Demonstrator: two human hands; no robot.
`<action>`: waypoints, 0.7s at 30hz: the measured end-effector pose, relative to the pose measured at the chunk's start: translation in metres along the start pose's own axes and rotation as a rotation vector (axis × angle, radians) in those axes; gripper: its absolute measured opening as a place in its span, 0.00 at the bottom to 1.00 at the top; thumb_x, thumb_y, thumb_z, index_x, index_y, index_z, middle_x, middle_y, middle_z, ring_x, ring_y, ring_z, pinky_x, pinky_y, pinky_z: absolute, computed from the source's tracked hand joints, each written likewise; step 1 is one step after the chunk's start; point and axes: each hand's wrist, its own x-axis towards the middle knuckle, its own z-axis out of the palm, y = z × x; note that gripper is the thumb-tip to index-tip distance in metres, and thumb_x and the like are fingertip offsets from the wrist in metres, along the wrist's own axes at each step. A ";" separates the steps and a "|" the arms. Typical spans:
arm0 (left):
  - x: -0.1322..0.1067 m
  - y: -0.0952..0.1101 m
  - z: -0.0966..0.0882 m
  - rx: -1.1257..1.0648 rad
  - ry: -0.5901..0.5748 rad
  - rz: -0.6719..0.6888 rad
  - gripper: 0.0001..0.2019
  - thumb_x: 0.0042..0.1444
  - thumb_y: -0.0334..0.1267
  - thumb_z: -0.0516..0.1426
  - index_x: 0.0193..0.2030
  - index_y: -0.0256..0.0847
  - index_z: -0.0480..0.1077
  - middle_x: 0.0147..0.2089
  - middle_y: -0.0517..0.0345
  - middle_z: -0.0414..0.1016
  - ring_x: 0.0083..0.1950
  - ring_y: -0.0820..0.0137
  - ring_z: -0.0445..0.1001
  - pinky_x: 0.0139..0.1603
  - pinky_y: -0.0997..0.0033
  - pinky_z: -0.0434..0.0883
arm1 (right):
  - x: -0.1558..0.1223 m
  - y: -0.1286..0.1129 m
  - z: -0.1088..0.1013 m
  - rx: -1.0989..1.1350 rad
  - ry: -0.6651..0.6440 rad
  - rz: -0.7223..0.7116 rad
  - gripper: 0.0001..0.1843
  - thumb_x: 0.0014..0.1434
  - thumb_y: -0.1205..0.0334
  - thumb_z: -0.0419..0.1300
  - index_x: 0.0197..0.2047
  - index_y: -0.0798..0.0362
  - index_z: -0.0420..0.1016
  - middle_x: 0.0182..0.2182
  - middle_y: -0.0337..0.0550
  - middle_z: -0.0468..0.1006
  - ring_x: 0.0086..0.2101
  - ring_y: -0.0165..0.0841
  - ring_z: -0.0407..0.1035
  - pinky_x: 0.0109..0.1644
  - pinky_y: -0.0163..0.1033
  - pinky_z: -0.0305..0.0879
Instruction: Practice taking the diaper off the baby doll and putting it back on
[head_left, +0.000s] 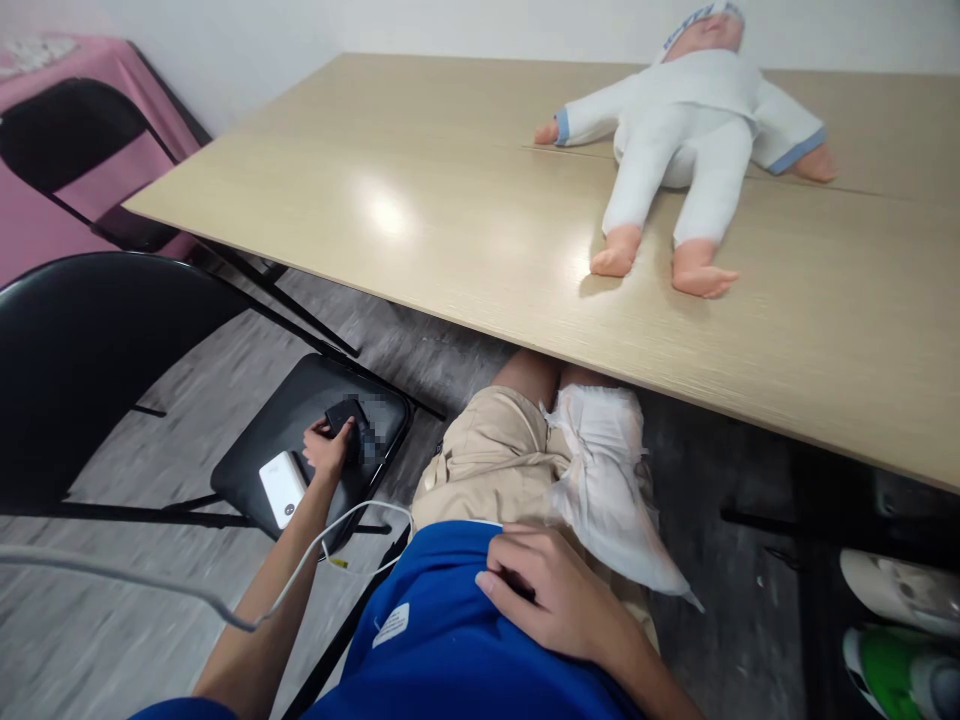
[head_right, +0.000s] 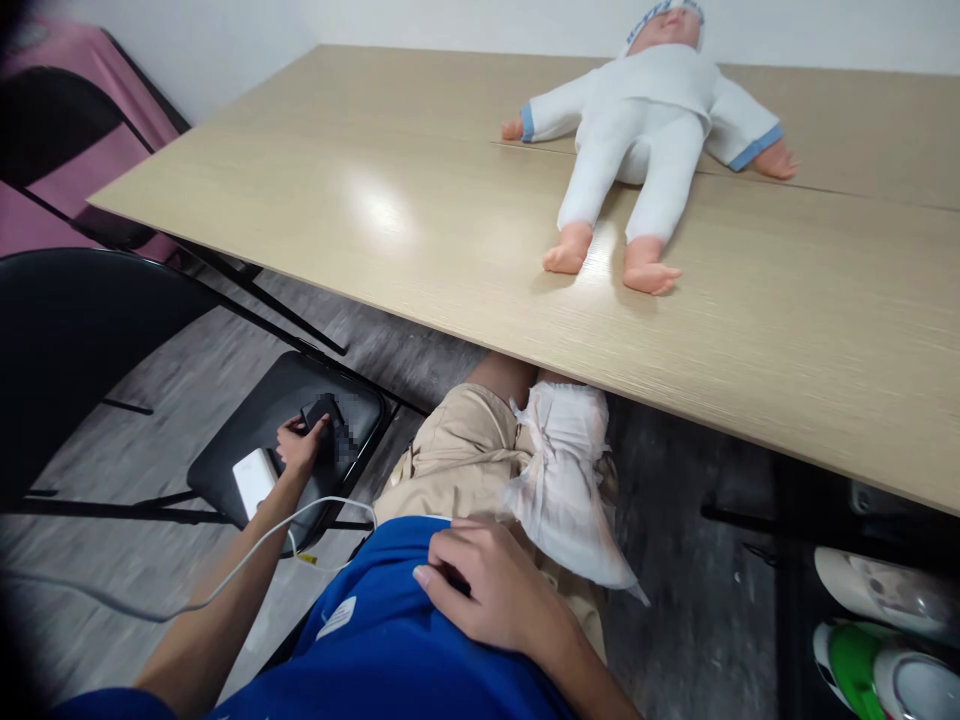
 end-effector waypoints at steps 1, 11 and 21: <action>0.000 0.000 0.000 0.000 -0.002 0.003 0.36 0.57 0.63 0.69 0.65 0.47 0.68 0.65 0.44 0.77 0.74 0.42 0.70 0.76 0.37 0.66 | 0.000 0.000 0.000 -0.001 0.000 -0.004 0.20 0.80 0.55 0.57 0.34 0.48 0.62 0.29 0.33 0.68 0.32 0.31 0.67 0.40 0.41 0.59; -0.001 0.000 -0.001 0.008 0.001 0.015 0.36 0.57 0.63 0.69 0.66 0.47 0.68 0.65 0.44 0.78 0.73 0.41 0.71 0.75 0.38 0.66 | -0.001 0.002 0.000 -0.012 -0.008 -0.018 0.20 0.80 0.54 0.57 0.33 0.48 0.63 0.29 0.35 0.70 0.33 0.32 0.68 0.39 0.41 0.61; -0.003 -0.001 -0.001 0.020 0.002 0.027 0.38 0.58 0.64 0.68 0.67 0.45 0.68 0.67 0.40 0.77 0.73 0.40 0.70 0.75 0.37 0.67 | -0.002 0.002 0.001 -0.010 -0.004 -0.021 0.20 0.81 0.54 0.56 0.33 0.48 0.63 0.29 0.34 0.70 0.33 0.32 0.69 0.41 0.41 0.61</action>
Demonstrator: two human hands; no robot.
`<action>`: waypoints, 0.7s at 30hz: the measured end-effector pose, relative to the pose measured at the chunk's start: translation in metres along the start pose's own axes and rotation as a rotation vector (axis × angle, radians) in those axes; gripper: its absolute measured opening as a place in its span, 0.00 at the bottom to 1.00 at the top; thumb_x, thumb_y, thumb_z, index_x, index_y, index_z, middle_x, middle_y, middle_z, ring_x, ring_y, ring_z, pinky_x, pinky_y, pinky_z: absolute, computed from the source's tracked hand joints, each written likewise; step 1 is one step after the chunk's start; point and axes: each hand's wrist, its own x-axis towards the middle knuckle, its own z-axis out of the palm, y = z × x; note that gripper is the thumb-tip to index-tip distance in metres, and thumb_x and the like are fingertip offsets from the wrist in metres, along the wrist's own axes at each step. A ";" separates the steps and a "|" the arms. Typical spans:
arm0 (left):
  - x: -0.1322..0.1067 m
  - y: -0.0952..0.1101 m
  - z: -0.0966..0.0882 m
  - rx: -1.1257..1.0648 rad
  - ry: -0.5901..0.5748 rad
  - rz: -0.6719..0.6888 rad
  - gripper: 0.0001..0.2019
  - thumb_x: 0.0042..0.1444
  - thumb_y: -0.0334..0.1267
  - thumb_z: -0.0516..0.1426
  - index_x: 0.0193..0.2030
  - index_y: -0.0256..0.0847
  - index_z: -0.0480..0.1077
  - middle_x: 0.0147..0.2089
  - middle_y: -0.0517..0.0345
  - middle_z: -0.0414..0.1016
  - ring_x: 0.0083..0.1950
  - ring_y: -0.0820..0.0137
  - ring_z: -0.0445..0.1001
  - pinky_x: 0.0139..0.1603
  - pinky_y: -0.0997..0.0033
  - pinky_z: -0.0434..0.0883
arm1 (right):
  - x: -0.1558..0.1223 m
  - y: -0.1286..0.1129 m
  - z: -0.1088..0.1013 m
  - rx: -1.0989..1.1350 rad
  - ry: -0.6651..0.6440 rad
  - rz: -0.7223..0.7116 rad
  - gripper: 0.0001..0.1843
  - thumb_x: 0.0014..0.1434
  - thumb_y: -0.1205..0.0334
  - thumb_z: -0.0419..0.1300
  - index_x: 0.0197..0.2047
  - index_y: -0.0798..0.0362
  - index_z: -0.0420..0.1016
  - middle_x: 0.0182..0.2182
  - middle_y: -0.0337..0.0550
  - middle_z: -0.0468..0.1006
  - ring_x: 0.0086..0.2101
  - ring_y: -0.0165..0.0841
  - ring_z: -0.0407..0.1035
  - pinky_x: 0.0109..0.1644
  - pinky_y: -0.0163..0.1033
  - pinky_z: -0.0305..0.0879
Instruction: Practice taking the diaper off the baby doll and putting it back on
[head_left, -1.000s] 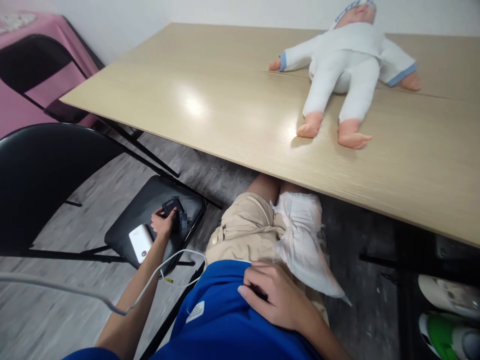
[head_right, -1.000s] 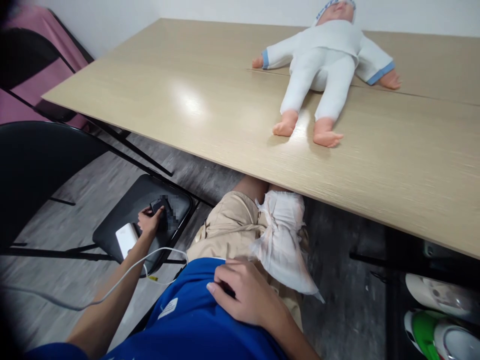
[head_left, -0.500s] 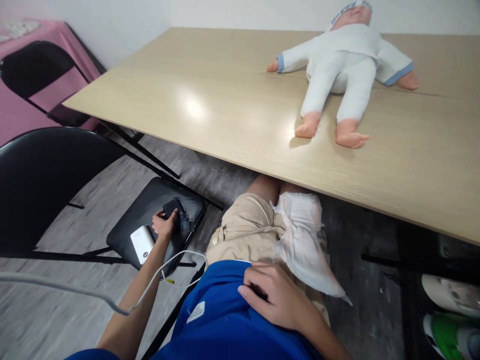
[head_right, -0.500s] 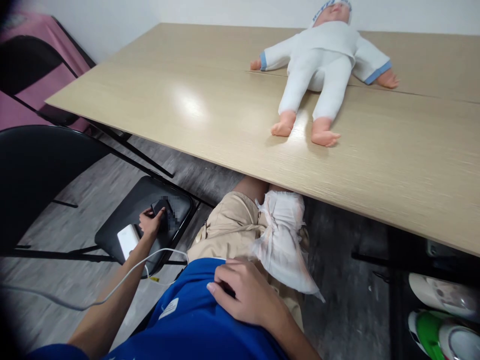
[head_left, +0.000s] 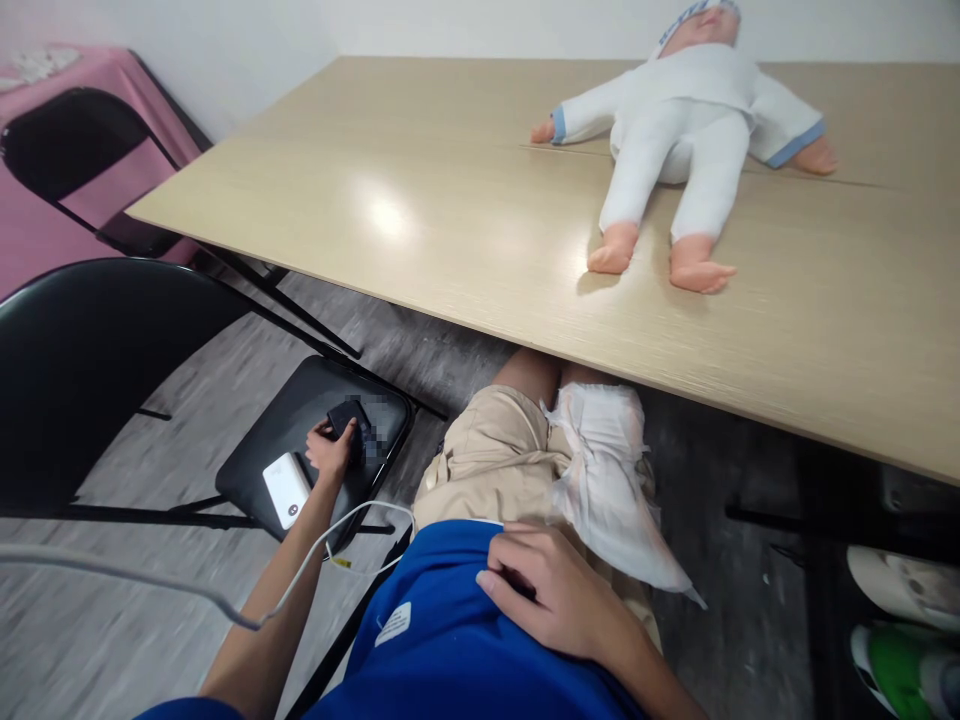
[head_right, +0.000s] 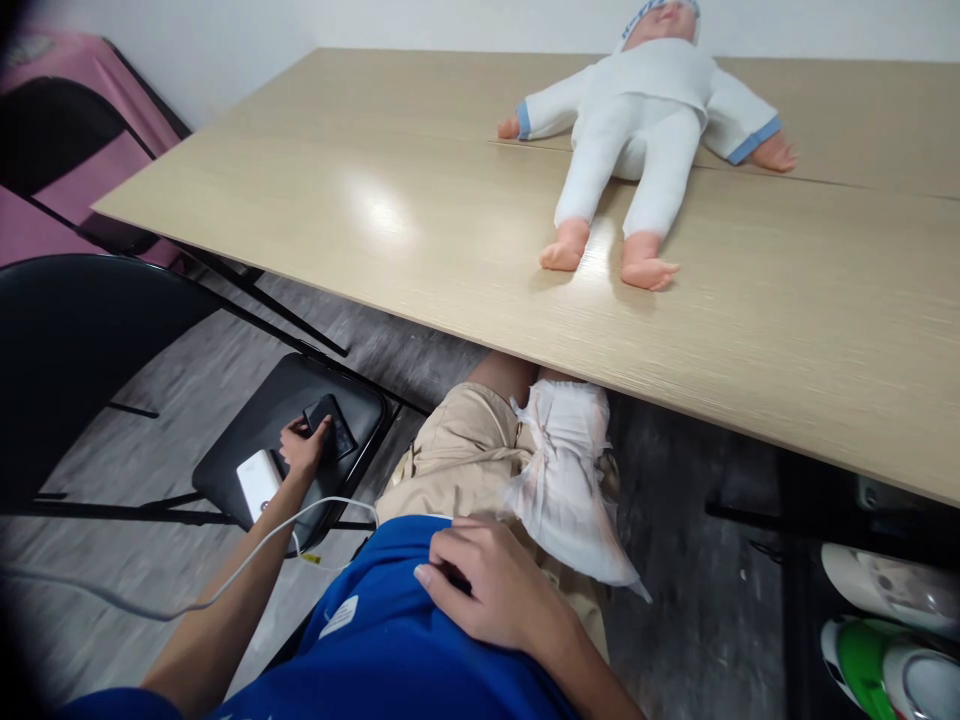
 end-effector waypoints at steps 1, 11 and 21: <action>0.000 0.000 0.000 0.001 -0.001 0.002 0.38 0.58 0.64 0.68 0.67 0.45 0.68 0.67 0.40 0.76 0.73 0.40 0.71 0.75 0.37 0.67 | 0.000 0.000 0.000 -0.001 0.002 0.000 0.20 0.80 0.54 0.56 0.33 0.48 0.64 0.29 0.34 0.70 0.33 0.32 0.69 0.41 0.41 0.61; -0.006 0.002 -0.001 0.018 0.008 0.013 0.38 0.59 0.66 0.66 0.67 0.45 0.67 0.68 0.39 0.74 0.73 0.41 0.70 0.75 0.38 0.66 | 0.000 -0.002 -0.001 -0.006 0.001 0.007 0.20 0.80 0.54 0.56 0.33 0.48 0.66 0.29 0.35 0.72 0.33 0.33 0.69 0.38 0.41 0.61; -0.008 0.004 -0.002 0.024 0.007 0.018 0.37 0.60 0.66 0.66 0.67 0.45 0.67 0.68 0.39 0.74 0.73 0.40 0.70 0.75 0.39 0.67 | 0.000 0.000 0.001 0.009 -0.011 0.000 0.20 0.81 0.54 0.56 0.34 0.48 0.63 0.29 0.34 0.70 0.33 0.32 0.69 0.42 0.41 0.60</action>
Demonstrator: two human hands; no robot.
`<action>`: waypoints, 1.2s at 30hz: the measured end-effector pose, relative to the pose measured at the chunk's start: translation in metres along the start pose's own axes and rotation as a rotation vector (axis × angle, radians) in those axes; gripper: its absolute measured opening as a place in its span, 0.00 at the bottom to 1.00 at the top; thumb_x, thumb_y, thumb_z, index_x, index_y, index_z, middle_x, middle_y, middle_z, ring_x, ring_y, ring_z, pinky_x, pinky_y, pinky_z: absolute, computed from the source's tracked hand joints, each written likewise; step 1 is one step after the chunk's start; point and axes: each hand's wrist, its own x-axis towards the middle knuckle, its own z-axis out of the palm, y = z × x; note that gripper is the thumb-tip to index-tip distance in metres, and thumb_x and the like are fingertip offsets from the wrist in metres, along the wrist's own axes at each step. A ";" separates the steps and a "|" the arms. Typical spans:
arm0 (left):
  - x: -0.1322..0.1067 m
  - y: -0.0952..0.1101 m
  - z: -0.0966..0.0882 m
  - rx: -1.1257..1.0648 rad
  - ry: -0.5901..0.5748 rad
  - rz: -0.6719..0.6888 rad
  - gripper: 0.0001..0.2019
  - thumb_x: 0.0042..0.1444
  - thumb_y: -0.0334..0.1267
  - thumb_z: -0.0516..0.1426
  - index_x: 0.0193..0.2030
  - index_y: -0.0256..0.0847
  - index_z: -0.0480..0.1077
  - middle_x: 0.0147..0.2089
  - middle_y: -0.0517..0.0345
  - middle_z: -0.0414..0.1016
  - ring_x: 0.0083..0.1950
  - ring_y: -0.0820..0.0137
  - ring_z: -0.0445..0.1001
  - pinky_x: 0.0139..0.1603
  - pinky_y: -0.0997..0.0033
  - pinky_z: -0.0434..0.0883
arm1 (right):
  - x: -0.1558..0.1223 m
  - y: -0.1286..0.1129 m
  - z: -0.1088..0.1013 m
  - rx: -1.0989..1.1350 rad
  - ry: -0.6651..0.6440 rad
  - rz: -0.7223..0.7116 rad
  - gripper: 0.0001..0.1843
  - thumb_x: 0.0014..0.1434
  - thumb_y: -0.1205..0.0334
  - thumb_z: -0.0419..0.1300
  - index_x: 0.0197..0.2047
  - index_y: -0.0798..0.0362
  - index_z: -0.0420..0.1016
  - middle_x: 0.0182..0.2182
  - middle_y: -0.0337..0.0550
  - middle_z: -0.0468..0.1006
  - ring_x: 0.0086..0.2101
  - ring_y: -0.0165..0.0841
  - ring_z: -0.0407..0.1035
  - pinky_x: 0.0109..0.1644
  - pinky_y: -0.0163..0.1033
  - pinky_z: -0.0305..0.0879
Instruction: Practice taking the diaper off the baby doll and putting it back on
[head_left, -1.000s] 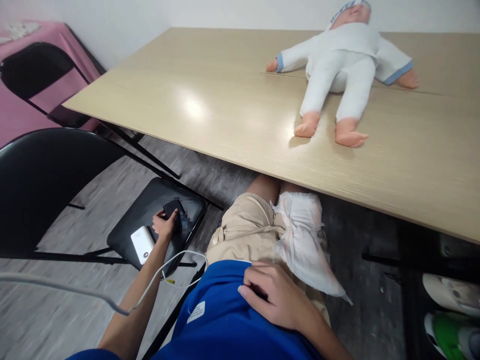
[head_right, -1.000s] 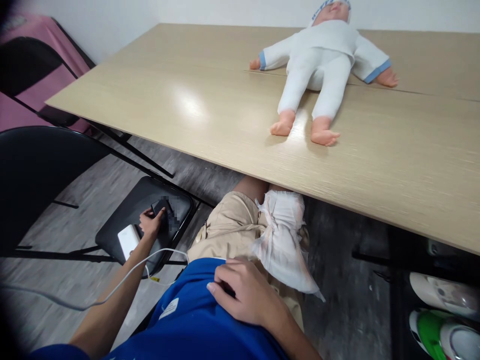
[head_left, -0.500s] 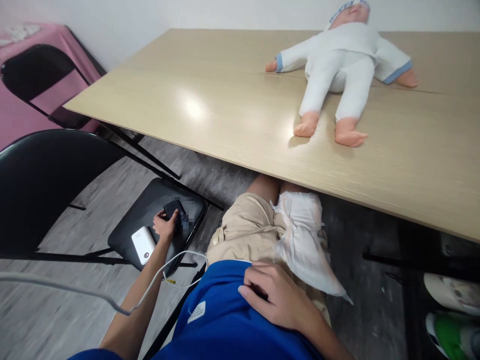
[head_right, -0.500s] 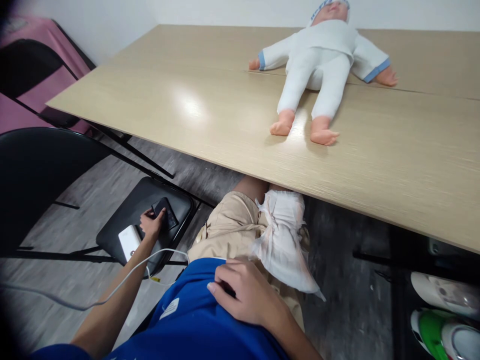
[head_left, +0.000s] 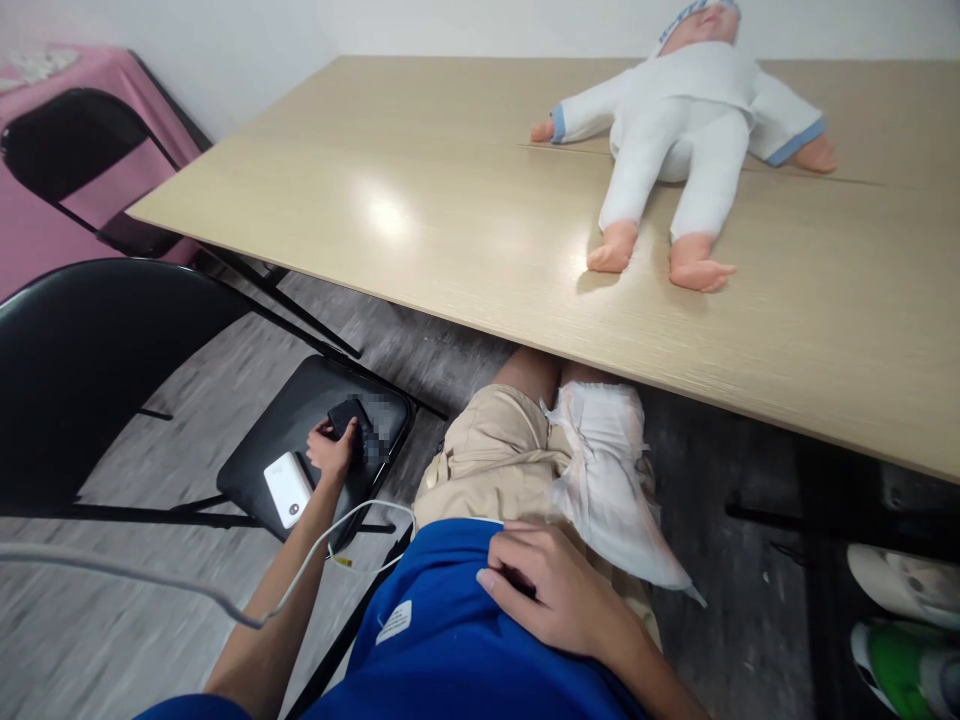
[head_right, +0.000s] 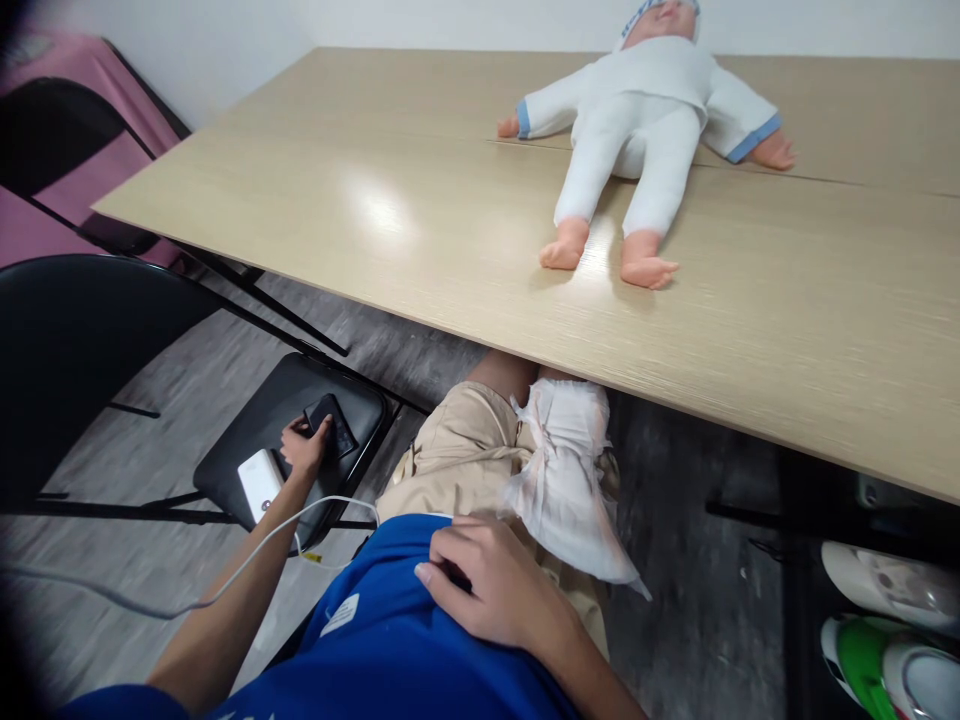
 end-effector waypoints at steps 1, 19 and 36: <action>0.000 0.000 0.000 0.000 0.001 -0.002 0.37 0.60 0.66 0.66 0.67 0.45 0.67 0.68 0.39 0.74 0.73 0.40 0.70 0.75 0.39 0.67 | 0.000 0.000 0.000 -0.001 0.000 0.002 0.19 0.81 0.54 0.56 0.34 0.48 0.64 0.30 0.34 0.70 0.33 0.32 0.69 0.42 0.41 0.60; 0.004 0.001 0.001 0.023 -0.006 -0.025 0.36 0.60 0.65 0.66 0.65 0.44 0.66 0.67 0.41 0.75 0.72 0.43 0.71 0.73 0.42 0.68 | 0.000 -0.002 -0.001 0.009 0.020 -0.003 0.19 0.80 0.55 0.57 0.34 0.49 0.64 0.29 0.33 0.69 0.32 0.31 0.67 0.41 0.41 0.59; -0.001 0.005 -0.003 -0.006 -0.014 -0.035 0.35 0.60 0.63 0.67 0.65 0.44 0.66 0.68 0.42 0.74 0.74 0.42 0.69 0.75 0.40 0.66 | 0.000 -0.002 -0.002 -0.011 0.024 -0.008 0.18 0.80 0.56 0.57 0.34 0.49 0.67 0.29 0.33 0.70 0.32 0.31 0.67 0.41 0.40 0.60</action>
